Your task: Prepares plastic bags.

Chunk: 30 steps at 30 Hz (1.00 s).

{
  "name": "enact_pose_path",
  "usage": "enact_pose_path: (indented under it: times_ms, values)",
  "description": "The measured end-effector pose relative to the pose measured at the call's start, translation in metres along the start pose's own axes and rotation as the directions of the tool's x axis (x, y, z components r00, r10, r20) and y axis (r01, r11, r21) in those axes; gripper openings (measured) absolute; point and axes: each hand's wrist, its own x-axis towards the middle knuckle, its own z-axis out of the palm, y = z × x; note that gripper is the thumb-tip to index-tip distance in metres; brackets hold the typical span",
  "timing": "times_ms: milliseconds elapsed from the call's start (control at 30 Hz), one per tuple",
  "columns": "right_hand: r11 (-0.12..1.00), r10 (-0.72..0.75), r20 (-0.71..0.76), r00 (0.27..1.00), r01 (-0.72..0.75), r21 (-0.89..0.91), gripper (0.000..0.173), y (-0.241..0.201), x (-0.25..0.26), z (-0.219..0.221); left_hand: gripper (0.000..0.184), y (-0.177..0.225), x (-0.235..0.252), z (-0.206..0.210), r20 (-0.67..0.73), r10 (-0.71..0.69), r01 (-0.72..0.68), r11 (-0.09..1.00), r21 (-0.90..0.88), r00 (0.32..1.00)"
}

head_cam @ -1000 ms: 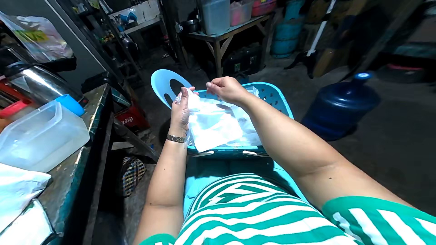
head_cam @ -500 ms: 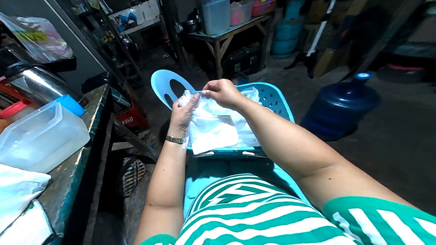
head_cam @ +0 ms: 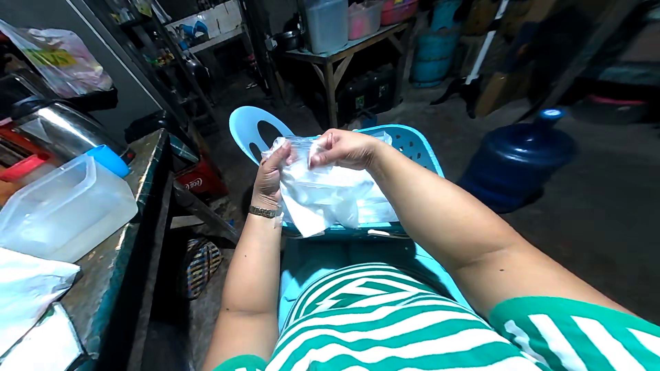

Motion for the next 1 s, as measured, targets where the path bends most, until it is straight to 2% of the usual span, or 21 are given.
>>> enact_pose_path:
  times_ms: [100,167,233,300,367,400,467,500,567,600,667,733,767,833,867,933,1000]
  values:
    - [0.969,-0.122,-0.235,0.964,0.166,0.18,0.028,-0.002,-0.001,-0.002,0.025,0.002,-0.008,0.004,-0.035,0.0,0.002,0.999,0.051,0.999]
    - [0.929,-0.084,-0.347,0.934,0.199,0.312,0.034,-0.006,0.002,-0.003,0.022,0.001,-0.009,0.001,0.035,0.006,-0.009,0.995,0.097,0.999]
    - [0.944,0.002,-0.347,0.938,0.113,0.311,0.038,-0.007,0.002,-0.003,0.022,0.002,-0.009,0.003,0.025,0.007,-0.01,0.994,0.107,1.0]
    - [0.98,0.071,-0.282,0.957,-0.014,0.199,0.04,-0.008,-0.002,-0.003,0.031,0.003,-0.007,0.004,-0.031,0.018,-0.017,0.999,0.034,0.999]
    - [0.996,0.042,-0.174,0.984,-0.028,0.083,0.03,-0.006,-0.005,-0.004,0.041,0.003,-0.002,0.001,-0.035,0.005,-0.007,0.998,-0.061,0.999]
    - [0.997,0.01,-0.147,0.989,0.001,0.075,0.025,-0.005,-0.004,-0.006,0.045,0.002,0.001,-0.003,0.0,-0.015,0.015,0.993,-0.117,1.0]
    - [0.989,-0.074,-0.19,0.979,0.096,0.109,0.023,-0.003,-0.001,-0.007,0.048,0.002,0.004,-0.008,0.091,-0.042,0.055,0.987,-0.148,0.995]
    - [0.975,-0.099,-0.234,0.967,0.141,0.171,0.023,-0.001,0.0,-0.008,0.045,0.003,0.001,-0.007,0.101,-0.056,0.066,0.993,-0.095,0.993]
    - [0.935,-0.074,-0.305,0.949,0.172,0.309,0.025,-0.002,0.001,-0.007,0.026,0.006,-0.008,-0.005,0.155,-0.063,0.054,0.997,0.058,0.986]
    - [0.929,-0.051,-0.309,0.95,0.158,0.333,0.026,-0.003,0.002,-0.006,0.022,0.005,-0.011,-0.009,0.209,-0.051,0.033,0.996,0.084,0.977]
    - [0.947,0.015,-0.311,0.95,0.087,0.31,0.025,-0.004,0.003,-0.002,0.036,0.004,-0.013,-0.018,0.342,0.002,-0.046,0.991,0.122,0.94]
    - [0.97,0.091,-0.321,0.943,-0.011,0.243,0.025,-0.005,0.003,0.002,0.033,0.004,-0.016,-0.023,0.414,0.056,-0.104,0.99,0.094,0.908]
    - [0.977,0.12,-0.307,0.944,-0.057,0.205,0.027,-0.006,0.003,0.002,0.029,0.005,-0.018,-0.021,0.372,0.071,-0.115,0.989,0.096,0.926]
    - [0.987,0.135,-0.192,0.972,-0.115,0.11,0.035,-0.006,0.0,-0.001,0.029,0.007,-0.018,-0.008,0.127,0.073,-0.091,0.985,0.148,0.989]
    - [0.993,0.109,-0.09,0.99,-0.105,0.048,0.036,-0.003,-0.002,-0.003,0.027,0.005,-0.014,-0.002,0.002,0.062,-0.062,0.983,0.175,0.998]
    - [0.999,0.041,0.117,0.992,-0.037,-0.037,0.027,0.0,-0.004,-0.007,0.022,-0.001,0.0,0.003,-0.19,0.056,0.005,0.952,0.307,0.98]
    - [0.997,-0.023,0.167,0.986,0.035,-0.066,0.015,0.0,-0.005,-0.009,0.018,-0.004,0.008,0.004,-0.31,0.076,0.056,0.917,0.394,0.948]
